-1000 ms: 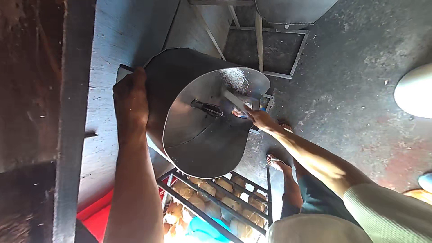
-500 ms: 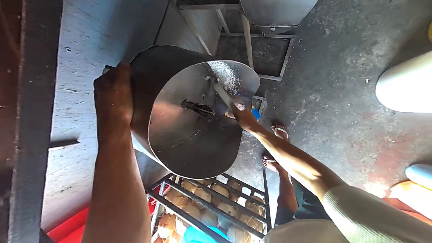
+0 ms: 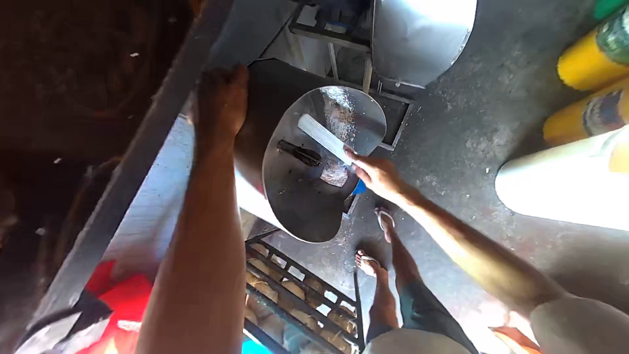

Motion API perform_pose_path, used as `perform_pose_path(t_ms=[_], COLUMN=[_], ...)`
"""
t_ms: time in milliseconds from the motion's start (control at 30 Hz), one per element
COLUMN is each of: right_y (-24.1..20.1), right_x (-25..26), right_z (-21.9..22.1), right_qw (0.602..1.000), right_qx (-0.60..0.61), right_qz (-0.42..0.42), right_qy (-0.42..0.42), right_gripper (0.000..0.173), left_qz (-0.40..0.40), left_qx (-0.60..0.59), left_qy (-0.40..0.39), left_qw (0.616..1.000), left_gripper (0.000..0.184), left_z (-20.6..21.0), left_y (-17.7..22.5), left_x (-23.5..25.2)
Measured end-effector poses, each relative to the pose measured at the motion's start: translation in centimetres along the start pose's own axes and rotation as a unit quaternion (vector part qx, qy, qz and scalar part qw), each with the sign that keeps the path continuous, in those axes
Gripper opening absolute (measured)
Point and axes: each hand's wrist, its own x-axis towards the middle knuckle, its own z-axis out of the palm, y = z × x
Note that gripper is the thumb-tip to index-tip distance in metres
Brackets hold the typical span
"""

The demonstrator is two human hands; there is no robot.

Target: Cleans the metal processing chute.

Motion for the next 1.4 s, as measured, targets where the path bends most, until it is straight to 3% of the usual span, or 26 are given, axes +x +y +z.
perform_pose_path(t_ms=[67,167,200,300,367,433,500,600,667,767,800,900,1000,1100,1400], right_y=[-3.3,-11.0,-13.7,-18.3,-16.6,-12.1,-6.7,1.6,6.2,12.4,13.0,12.7,14.2,13.0,12.4], right_x=[1.8,4.0,4.6,6.9,8.4,9.2,8.2,5.4,2.3,-1.3,-1.7,-4.0,-5.7,-3.9,-6.8], right_z=[-6.0,-11.6,-12.5,-14.3,-15.5,-15.5,-13.5,-4.6,4.3,14.7,15.8,15.5,15.4,16.0,18.3], right_qw=[0.986,0.922,0.907,0.892,0.883,0.909,0.953,0.988,0.987,0.963,0.959,0.965,0.97,0.975,0.972], right_qx=[-0.102,-0.193,-0.22,-0.288,-0.3,-0.288,-0.244,-0.094,0.004,0.053,0.072,0.154,0.144,0.143,0.133], right_qz=[-0.135,-0.317,-0.333,-0.32,-0.346,-0.299,-0.174,0.037,0.138,0.256,0.258,0.207,0.179,0.141,0.161], right_qy=[-0.005,-0.107,-0.138,-0.137,-0.105,-0.045,0.035,0.113,0.086,-0.069,-0.09,-0.038,-0.08,-0.091,-0.105], right_gripper=[0.048,0.035,0.028,0.047,0.031,0.045,0.045,0.043,0.038,0.041,0.041,0.038,0.04,0.041,0.042], left_qz=[-0.002,-0.008,-0.003,0.002,-0.008,-0.013,-0.019,-0.021,-0.028,-0.026,-0.022,-0.023,-0.018,-0.024,-0.041], left_qx=[0.013,0.011,0.013,0.009,0.008,0.013,0.017,0.022,0.021,0.007,0.004,0.003,-0.009,-0.013,-0.017], left_qy=[-0.003,-0.009,-0.009,-0.024,-0.019,-0.005,-0.006,-0.008,-0.013,-0.007,-0.004,-0.008,-0.008,-0.001,-0.009], left_qw=[1.0,1.0,1.0,1.0,1.0,1.0,1.0,1.0,0.999,1.0,1.0,1.0,1.0,1.0,0.999], left_gripper=[0.069,0.072,0.072,0.068,0.068,0.068,0.07,0.072,0.071,0.069,0.069,0.068,0.067,0.061,0.064], left_z=[-0.1,-0.3,-0.5,-0.9,-0.9,-0.9,-0.5,0.0,0.2,0.6,0.5,0.3,0.6,0.2,0.6], left_y=[0.2,0.2,0.2,0.7,0.7,0.6,0.7,0.2,-0.5,-0.6,-0.5,-1.0,-0.5,-0.6,-0.8], left_x=[-0.2,-0.9,-1.0,-1.4,-1.6,-1.6,-1.3,-0.4,0.3,0.8,1.1,1.1,1.0,1.1,0.6])
